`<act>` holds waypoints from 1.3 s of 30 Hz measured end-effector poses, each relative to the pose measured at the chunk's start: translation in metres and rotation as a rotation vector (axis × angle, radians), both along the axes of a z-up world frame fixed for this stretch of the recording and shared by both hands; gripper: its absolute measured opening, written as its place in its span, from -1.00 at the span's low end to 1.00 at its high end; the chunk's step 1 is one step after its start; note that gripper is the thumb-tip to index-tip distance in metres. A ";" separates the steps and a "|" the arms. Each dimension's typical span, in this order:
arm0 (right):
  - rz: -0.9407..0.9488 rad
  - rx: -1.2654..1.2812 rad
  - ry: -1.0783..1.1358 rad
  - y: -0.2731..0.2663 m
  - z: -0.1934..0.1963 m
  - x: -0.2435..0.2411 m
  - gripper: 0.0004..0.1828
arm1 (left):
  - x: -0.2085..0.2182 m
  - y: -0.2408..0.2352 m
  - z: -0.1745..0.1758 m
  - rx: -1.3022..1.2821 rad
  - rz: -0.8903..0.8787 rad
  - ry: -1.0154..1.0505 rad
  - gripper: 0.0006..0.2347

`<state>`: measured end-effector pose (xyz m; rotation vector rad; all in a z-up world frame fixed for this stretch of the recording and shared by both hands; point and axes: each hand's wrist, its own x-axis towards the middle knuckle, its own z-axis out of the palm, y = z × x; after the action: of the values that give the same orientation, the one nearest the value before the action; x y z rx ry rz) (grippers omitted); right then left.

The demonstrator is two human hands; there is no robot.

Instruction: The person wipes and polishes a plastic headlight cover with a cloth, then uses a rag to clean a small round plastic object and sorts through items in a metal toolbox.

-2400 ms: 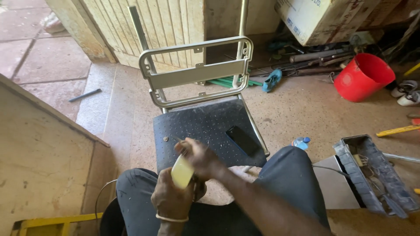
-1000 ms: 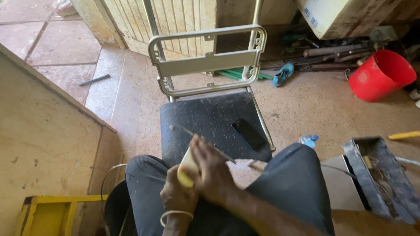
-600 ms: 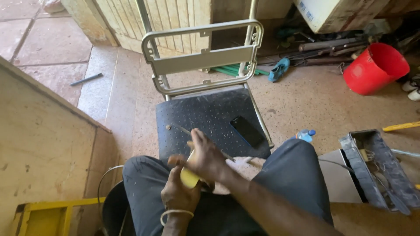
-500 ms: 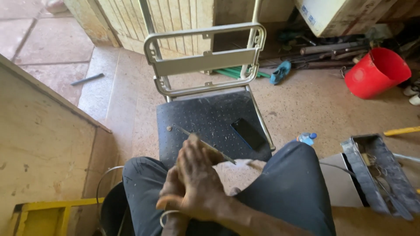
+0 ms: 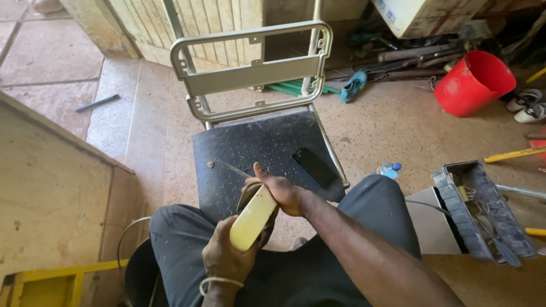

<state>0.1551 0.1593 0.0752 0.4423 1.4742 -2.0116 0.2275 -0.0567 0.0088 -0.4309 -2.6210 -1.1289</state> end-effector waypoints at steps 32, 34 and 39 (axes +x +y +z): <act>0.151 0.179 0.256 0.039 0.015 0.042 -0.64 | -0.019 -0.007 0.019 0.398 -0.296 -0.501 -0.58; 0.138 0.201 0.227 0.033 0.021 0.043 -0.55 | -0.021 -0.006 0.020 0.435 -0.332 -0.493 -0.57; 0.039 0.141 0.312 0.027 0.016 0.055 -0.64 | -0.018 -0.006 0.026 0.467 -0.332 -0.625 -0.55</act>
<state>0.2101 0.1859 0.0914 0.1578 1.8050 -2.0209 0.2098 -0.0630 0.0351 -0.4777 -2.6760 -2.2297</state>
